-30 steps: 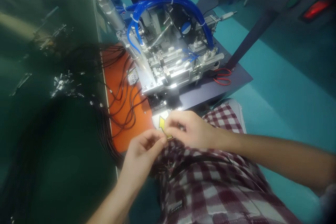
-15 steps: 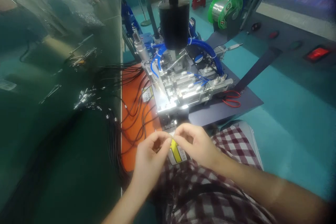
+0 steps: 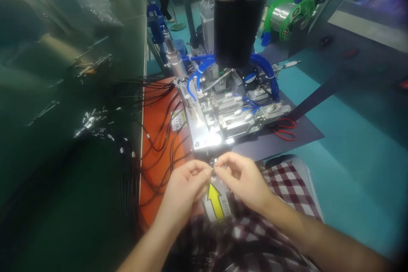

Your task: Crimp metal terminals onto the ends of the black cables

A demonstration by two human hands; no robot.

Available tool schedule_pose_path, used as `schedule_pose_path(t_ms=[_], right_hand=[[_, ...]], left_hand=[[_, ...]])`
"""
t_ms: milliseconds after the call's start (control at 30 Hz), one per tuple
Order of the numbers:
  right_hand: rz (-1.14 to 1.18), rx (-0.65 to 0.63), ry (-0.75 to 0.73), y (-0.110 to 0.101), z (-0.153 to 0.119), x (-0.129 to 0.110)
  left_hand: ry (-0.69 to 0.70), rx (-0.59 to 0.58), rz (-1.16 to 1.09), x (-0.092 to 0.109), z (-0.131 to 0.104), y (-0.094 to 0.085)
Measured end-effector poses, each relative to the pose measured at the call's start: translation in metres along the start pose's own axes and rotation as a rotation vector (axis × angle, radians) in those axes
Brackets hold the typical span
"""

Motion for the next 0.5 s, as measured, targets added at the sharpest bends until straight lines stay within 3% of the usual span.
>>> schedule_pose_path(t_ms=[500], right_hand=[[0.149, -0.053, 0.095, 0.0063, -0.0050, -0.0007]], left_hand=[[-0.012, 0.013, -0.155, -0.0091, -0.0028, 0.0030]])
Point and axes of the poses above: each hand's wrist, its own z-axis towards the middle knuckle, its own y-axis out of the palm, x = y × z, the point moved 2 cm from there along z, towards the middle knuckle, and after that the axes turned 2 degrees about -x, right-handed, at the moved point
